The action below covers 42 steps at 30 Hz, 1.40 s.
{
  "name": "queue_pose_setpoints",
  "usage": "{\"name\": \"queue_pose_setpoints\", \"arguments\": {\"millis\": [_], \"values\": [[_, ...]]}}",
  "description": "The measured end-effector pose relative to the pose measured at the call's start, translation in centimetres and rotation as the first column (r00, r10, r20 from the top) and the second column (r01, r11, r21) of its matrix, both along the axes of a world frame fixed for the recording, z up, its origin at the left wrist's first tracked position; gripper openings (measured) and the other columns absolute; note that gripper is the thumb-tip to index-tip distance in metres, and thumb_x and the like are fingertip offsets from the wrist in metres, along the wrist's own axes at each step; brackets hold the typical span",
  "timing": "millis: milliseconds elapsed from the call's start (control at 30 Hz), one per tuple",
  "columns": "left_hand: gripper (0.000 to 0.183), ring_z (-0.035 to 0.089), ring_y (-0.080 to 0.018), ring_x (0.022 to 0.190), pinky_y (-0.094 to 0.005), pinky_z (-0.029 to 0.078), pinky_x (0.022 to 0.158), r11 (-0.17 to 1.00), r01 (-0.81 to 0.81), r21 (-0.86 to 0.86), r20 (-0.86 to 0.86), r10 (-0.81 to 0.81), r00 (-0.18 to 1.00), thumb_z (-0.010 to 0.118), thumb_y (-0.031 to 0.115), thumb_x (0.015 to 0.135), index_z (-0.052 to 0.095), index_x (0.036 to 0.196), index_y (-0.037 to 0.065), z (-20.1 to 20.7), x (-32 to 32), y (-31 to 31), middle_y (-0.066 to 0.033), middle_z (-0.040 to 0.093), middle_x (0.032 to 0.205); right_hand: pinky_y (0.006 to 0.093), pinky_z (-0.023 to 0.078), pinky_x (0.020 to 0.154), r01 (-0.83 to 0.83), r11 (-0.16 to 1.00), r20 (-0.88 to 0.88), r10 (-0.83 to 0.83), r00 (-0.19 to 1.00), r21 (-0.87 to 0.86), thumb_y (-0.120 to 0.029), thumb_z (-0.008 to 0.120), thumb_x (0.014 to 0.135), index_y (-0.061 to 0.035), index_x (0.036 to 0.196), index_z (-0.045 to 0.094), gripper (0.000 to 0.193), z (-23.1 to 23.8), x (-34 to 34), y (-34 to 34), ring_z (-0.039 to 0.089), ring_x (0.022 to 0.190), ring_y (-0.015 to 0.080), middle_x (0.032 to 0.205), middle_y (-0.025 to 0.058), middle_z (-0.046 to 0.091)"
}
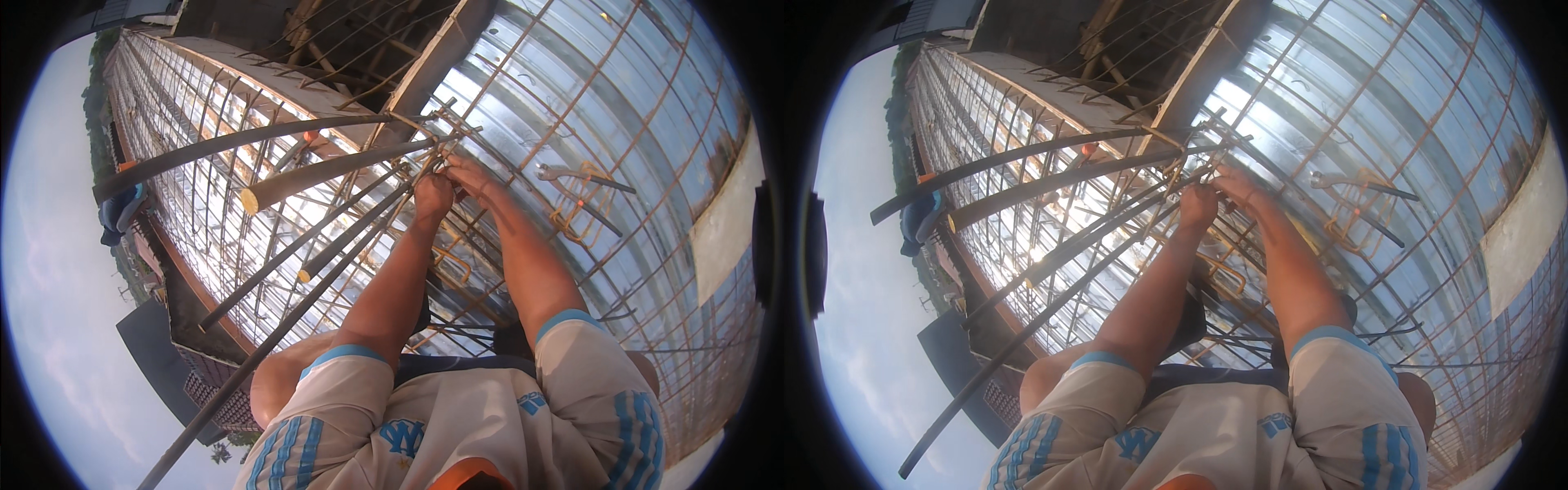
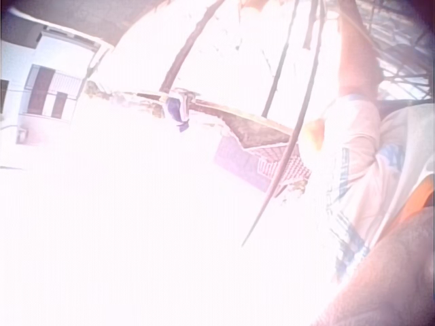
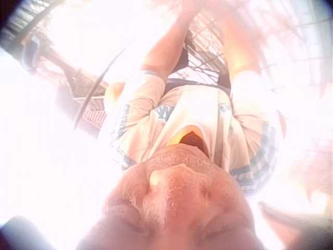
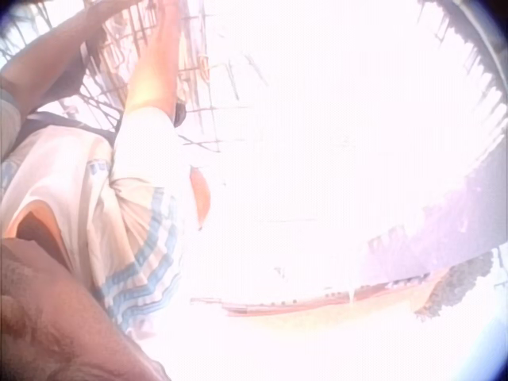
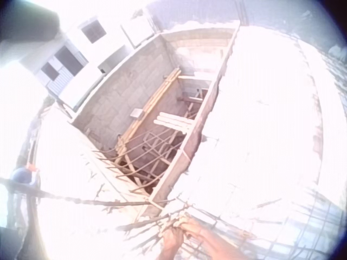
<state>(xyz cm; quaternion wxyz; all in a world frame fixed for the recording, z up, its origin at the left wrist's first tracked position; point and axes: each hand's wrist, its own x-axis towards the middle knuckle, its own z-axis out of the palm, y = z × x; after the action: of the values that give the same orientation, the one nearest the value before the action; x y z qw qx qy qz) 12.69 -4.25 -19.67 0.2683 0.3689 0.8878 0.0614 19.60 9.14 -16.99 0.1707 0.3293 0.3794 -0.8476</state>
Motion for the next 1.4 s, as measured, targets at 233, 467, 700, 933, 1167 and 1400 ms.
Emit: {"name": "queue_pose_setpoints", "arguments": {"millis": [233, 467, 700, 933, 1167, 1400], "values": [[0.02, 0.066, -0.0307, 0.082, -0.043, 0.053, 0.075, 0.987, 0.066, 0.144, -0.18, -0.039, 0.983, 0.053, 0.012, 0.08, 0.071, 0.084, 0.005, 1.9, 0.4, 1.3, -0.0175, 0.068, 0.083, 0.0298, 0.048, 0.058, 0.108, 0.994, -0.242, -0.098, 0.965, 0.03, -0.011, 0.062, 0.09, -0.0131, 0.145, 0.04, 0.06, -15.3, 0.3, -3.4, 0.054, 0.077, 0.012, 0.096, 0.0025, 0.06], [0.035, 0.064, -0.034, 0.101, -0.0447, 0.051, 0.084, 0.838, -0.544, 0.024, 0.339, 0.506, 0.793, 0.048, 0.023, 0.093, 0.063, 0.111, -0.004, 0.5, -0.2, 0.5, -0.0251, 0.066, 0.102, 0.0302, 0.049, 0.062, 0.123, 0.799, -0.332, 0.101, 0.938, 0.589, -0.011, 0.059, 0.09, -0.0031, 0.122, 0.059, 0.033, -6.0, 0.1, -2.1, 0.057, 0.07, 0.015, 0.081, 0.0083, 0.061], [0.041, 0.063, -0.041, 0.098, -0.0454, 0.048, 0.089, 0.94, -0.32, -0.119, 0.382, 0.341, 0.859, 0.052, 0.028, 0.092, 0.06, 0.114, -0.006, 3.3, -0.8, 1.8, -0.0278, 0.067, 0.095, 0.0303, 0.048, 0.065, 0.301, 0.954, -0.316, -0.282, 0.906, 0.013, -0.006, 0.054, 0.091, -0.0008, 0.112, 0.063, 0.023, -12.9, -0.7, -4.6, 0.059, 0.078, 0.0166, 0.087, 0.0106, 0.061], [0.035, 0.064, -0.0377, 0.097, -0.0446, 0.047, 0.092, 0.94, -0.287, 0.184, -0.018, 0.296, 0.955, 0.051, 0.027, 0.09, 0.067, 0.1, -0.002, 0.7, 0.6, 1.3, -0.0256, 0.067, 0.095, 0.031, 0.046, 0.063, 0.307, 0.949, -0.352, -0.264, 0.898, 0.071, -0.004, 0.052, 0.091, -0.0016, 0.108, 0.063, 0.02, -11.6, -1.3, -4.5, 0.055, 0.075, 0.0153, 0.083, 0.0069, 0.057], [0.032, 0.065, -0.0341, 0.098, -0.0423, 0.048, 0.088, 0.989, -0.128, -0.073, -0.068, 0.123, 0.99, 0.049, 0.026, 0.09, 0.07, 0.094, 0.002, 4.1, 0.7, 3.3, -0.0205, 0.069, 0.095, 0.0326, 0.048, 0.066, 0.339, 0.941, -0.303, -0.321, 0.897, 0.006, -0.007, 0.055, 0.09, -0.0005, 0.107, 0.064, 0.02, -13.7, -1.5, -4.7, 0.057, 0.078, 0.0175, 0.086, 0.0084, 0.059], [0.027, 0.067, -0.032, 0.087, -0.0414, 0.053, 0.081, 0.941, 0.19, -0.279, 0.112, -0.165, 0.98, 0.053, 0.024, 0.091, 0.07, 0.089, 0.002, -1.8, -1.8, -0.1, -0.0177, 0.07, 0.089, 0.0335, 0.049, 0.069, 0.484, 0.718, 0.088, -0.514, 0.853, -0.5, -0.01, 0.055, 0.09, -0.0014, 0.107, 0.063, 0.02, -11.0, -2.0, -5.2, 0.059, 0.08, 0.022, 0.093, 0.0144, 0.062]]}}
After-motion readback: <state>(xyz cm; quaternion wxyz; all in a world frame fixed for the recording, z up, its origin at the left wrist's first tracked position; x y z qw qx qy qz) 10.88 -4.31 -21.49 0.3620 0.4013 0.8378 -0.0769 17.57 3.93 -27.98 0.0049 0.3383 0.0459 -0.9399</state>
